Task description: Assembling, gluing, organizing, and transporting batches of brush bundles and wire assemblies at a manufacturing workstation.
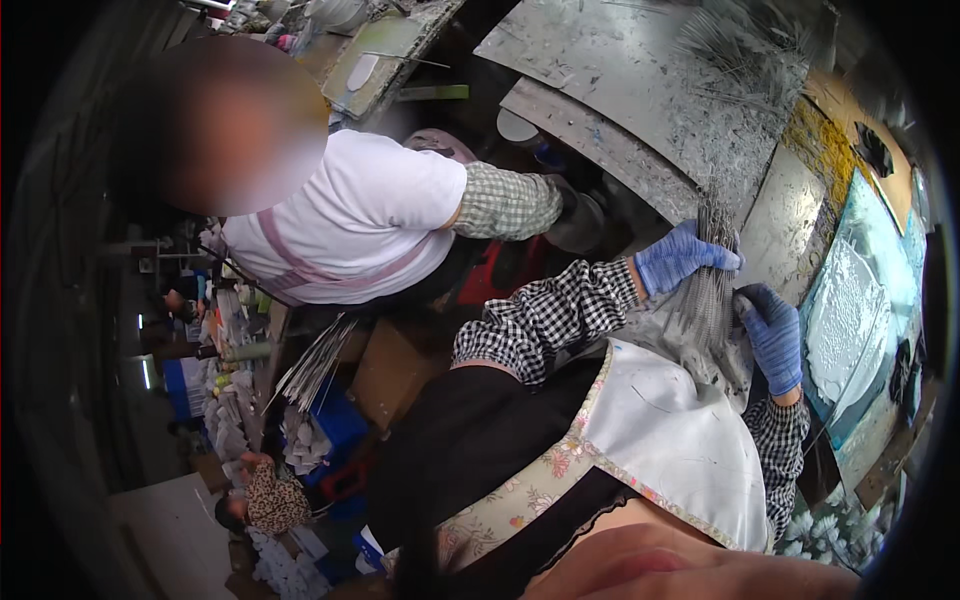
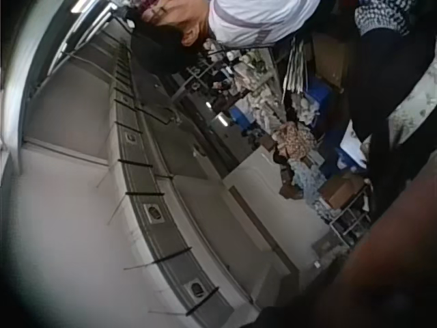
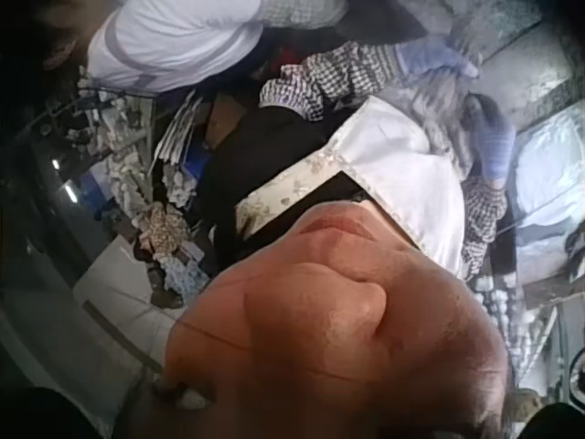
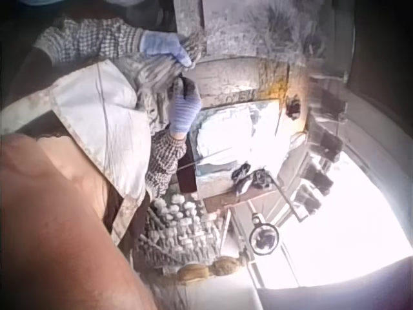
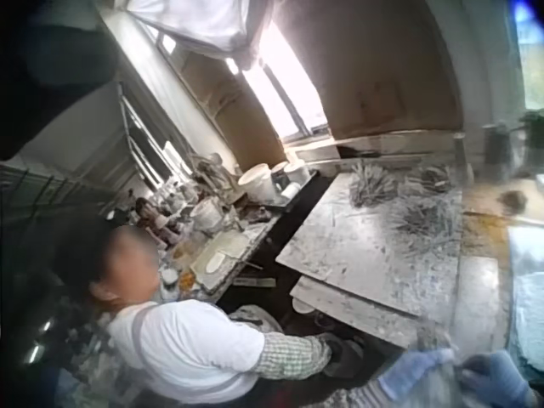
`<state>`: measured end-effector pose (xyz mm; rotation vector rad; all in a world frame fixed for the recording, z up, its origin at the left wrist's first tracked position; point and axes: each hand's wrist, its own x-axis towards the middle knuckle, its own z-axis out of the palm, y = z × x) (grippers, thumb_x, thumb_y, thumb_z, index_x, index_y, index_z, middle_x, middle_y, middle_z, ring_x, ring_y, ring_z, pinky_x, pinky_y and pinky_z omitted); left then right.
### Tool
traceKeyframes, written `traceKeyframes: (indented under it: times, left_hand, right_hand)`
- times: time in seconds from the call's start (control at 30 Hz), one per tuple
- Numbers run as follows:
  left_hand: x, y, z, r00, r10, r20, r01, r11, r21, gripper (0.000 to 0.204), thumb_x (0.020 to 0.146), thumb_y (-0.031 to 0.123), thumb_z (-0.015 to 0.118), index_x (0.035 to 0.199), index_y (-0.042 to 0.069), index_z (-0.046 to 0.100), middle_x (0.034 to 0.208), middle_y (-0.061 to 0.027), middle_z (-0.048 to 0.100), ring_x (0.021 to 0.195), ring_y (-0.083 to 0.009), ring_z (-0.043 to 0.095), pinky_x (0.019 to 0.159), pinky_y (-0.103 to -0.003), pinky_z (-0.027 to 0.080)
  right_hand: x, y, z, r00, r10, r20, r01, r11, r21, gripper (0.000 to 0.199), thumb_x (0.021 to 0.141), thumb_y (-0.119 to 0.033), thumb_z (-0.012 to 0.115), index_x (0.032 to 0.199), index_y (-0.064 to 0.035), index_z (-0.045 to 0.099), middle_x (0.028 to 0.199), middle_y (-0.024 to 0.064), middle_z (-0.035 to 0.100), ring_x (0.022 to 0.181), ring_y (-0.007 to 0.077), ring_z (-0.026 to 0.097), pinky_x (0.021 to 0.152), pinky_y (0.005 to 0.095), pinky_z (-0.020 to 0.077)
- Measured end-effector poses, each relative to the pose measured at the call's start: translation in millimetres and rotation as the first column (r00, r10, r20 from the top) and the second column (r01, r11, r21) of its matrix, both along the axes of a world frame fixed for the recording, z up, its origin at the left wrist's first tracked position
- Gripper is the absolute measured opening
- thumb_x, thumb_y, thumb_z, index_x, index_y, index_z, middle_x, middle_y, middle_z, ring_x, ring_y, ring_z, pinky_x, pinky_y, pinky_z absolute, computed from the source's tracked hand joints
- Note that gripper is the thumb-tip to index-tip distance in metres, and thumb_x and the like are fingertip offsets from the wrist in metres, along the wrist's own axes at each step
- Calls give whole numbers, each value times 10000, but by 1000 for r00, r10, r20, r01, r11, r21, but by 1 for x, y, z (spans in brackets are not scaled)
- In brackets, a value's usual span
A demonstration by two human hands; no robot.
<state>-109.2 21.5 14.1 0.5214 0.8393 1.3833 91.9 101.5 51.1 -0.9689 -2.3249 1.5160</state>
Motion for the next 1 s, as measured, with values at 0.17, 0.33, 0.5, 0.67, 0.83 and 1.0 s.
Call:
traceKeyframes:
  times: [0.17,0.33,0.5,0.67,0.83,1.0]
  left_hand:
    - [27,-10,-10,983,-169,-73,175,981,85,286,764,67,762,1020,44,636,861,-22,674,830,-121,632,809,-280,513]
    - [34,-18,-27,939,-295,-176,317,942,115,480,763,95,785,1182,18,565,1118,-53,635,1053,-148,559,942,-299,458]
    - [32,-29,-45,926,-252,-281,290,952,101,522,754,123,802,1204,4,566,1150,-77,629,1080,-176,559,972,-300,452]
    - [43,-43,-48,887,-249,-389,362,898,251,392,806,199,745,1135,25,621,1143,-105,641,1123,-201,557,991,-321,447]
    - [58,4,-29,749,84,-657,306,836,456,412,760,241,804,1073,27,642,1039,-119,679,949,-204,650,843,-336,534]
    - [43,75,42,389,224,-894,397,834,382,307,804,272,719,996,39,663,866,-139,683,854,-275,671,781,-389,529]
  right_hand:
    - [-52,18,43,969,134,-209,38,751,660,392,879,-93,613,1265,-47,560,1218,164,583,1090,276,588,943,366,455]
    - [-74,20,3,932,236,-275,-189,964,187,289,867,-93,583,1142,-10,620,1190,206,581,1057,368,582,906,385,475]
    - [-69,6,-19,938,332,-99,-300,922,244,203,886,-117,554,990,29,651,936,224,639,873,396,623,792,401,506]
    - [-44,-19,-2,922,327,-206,-292,939,182,217,913,-131,529,1011,8,664,958,180,656,882,346,644,805,377,512]
    - [-32,0,30,929,249,-273,-271,961,-47,277,938,-182,536,1120,-4,644,1099,155,653,1038,273,628,914,362,474]
    - [-47,45,116,884,375,-279,-109,746,657,498,969,-408,452,1270,-31,574,1284,167,579,1237,320,516,1060,421,363]
